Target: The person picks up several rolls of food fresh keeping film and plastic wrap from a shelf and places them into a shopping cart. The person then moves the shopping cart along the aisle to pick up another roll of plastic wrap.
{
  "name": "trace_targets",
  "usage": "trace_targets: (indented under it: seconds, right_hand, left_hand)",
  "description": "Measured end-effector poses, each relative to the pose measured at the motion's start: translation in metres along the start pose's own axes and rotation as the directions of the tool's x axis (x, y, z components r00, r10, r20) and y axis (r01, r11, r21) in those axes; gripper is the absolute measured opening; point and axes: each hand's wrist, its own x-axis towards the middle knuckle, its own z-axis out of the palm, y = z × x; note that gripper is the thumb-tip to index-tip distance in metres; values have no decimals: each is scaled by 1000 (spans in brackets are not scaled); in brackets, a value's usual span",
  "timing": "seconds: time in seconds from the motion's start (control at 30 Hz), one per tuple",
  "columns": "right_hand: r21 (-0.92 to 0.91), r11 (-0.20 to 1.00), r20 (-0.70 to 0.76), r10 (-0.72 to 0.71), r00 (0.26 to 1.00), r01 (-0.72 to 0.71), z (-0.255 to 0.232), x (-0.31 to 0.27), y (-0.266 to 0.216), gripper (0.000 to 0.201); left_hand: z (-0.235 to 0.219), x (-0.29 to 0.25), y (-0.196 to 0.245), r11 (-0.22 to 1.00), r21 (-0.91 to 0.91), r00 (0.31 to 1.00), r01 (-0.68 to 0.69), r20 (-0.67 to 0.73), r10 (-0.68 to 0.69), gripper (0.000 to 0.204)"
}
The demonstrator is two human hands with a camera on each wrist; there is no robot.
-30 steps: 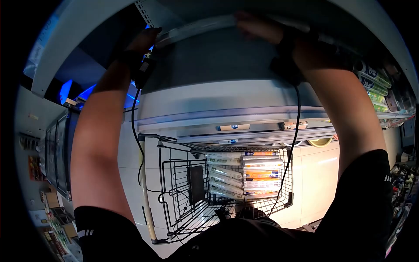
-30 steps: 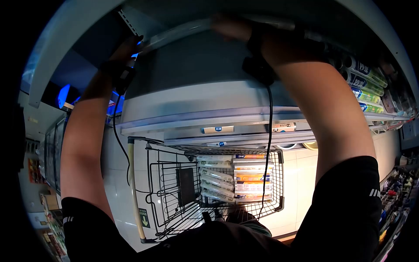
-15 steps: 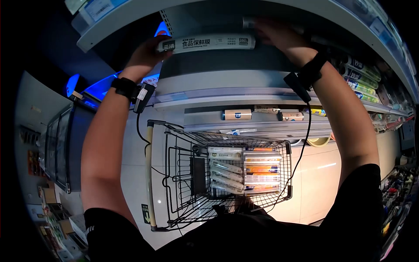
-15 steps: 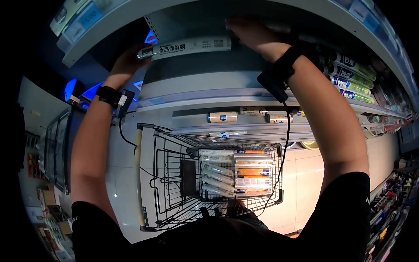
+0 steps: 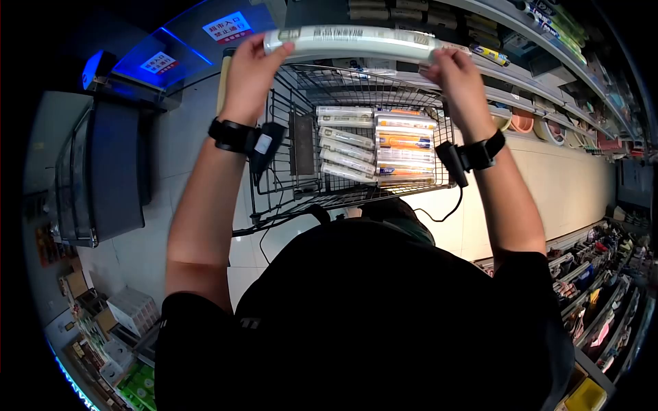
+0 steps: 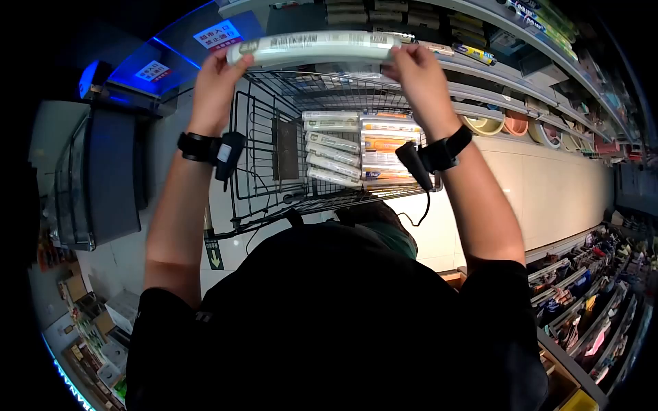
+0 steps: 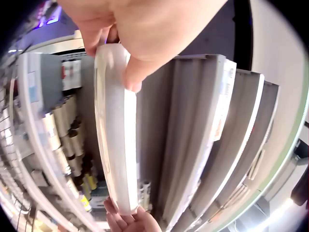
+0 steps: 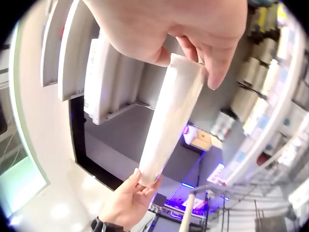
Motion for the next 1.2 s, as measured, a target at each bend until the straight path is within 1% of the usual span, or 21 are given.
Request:
trace_targets:
  seconds: [0.1,0.23,0.33,0.43,0.5,0.53,0.63,0.67,0.7,0.73,0.77,0.83,0.9,0.93,0.97,1.0,1.03,1.07,1.1,1.17,1.2]
  right_hand:
    - [4,974,8,226,974,-226,-2,-27,78,23]
    - [-264,884,-37,390,920,-385,-10,-54,176,36]
    - [-422,776,79,547,834,-469,-19,-64,220,39]
    - [-674,619,160,656,737,-404,-26,-68,290,48]
    - [-698,506,181,809,559,-507,-26,-72,303,51]
    - [-763,499,231,804,548,-410,-25,-78,332,53]
    - [-781,426,369,905,214,-456,-28,-74,366,48]
    - [-781,418,369,908,197,-464,-28,-73,371,48]
    - [-758,499,440,867,235,-421,-26,-73,376,50]
    - [-727,575,507,818,270,-375,-25,-75,378,52]
    - [-776,396,361,917,170,-491,-15,-71,369,52]
    - [-868,463,438,884,165,-176,-9,-61,373,50]
    - [-852,522,508,842,182,-41,-11,-55,396,48]
    - [-818,567,574,796,190,95,-12,-53,399,47]
    - [-817,568,575,794,195,98,-17,-51,399,47]
    - [-755,647,651,717,249,109,-22,-45,391,45]
    - [-686,717,715,631,301,125,-25,-41,380,43]
    - [-797,604,572,760,309,-13,-18,-32,348,42]
    - [-570,753,791,392,470,330,-43,-39,389,41]
    - [-635,760,525,559,642,-142,-47,-38,343,37]
    - [-624,712,393,642,659,-321,-50,-36,323,33]
  left_hand:
    - [6,-53,-73,974,39,975,222,11,-222,36]
    - [8,-105,-171,782,202,796,590,15,-605,30]
    - [4,-123,-250,569,514,647,642,36,-762,39]
    - [13,-129,-253,434,723,477,537,164,-864,41]
    - [19,-133,-266,336,821,332,461,192,-923,37]
    - [4,-152,-349,462,878,250,-124,478,-842,30]
    - [10,-157,-351,416,909,184,-5,410,-893,23]
    - [5,-167,-364,501,834,215,-232,546,-810,21]
    - [0,-178,-383,502,836,201,-222,543,-815,21]
    - [-3,-188,-404,386,913,222,130,353,-909,20]
    - [-8,-197,-418,216,860,170,462,153,-974,19]
    - [-12,-194,-418,371,888,176,271,333,-926,18]
    - [-5,-180,-410,483,758,37,-439,553,-833,20]
    - [-1,-173,-400,482,758,40,-440,552,-833,20]
    - [3,-168,-389,358,929,77,89,352,-933,20]
    - [7,-158,-375,122,799,0,588,151,-989,21]
    - [13,-150,-357,130,801,11,584,152,-988,21]
    - [19,-143,-336,252,732,114,633,234,-966,22]
    - [25,-134,-317,376,648,224,663,307,-925,25]
    - [38,-120,-284,395,628,244,671,316,-917,30]
    - [46,-113,-260,462,515,333,723,326,-885,29]
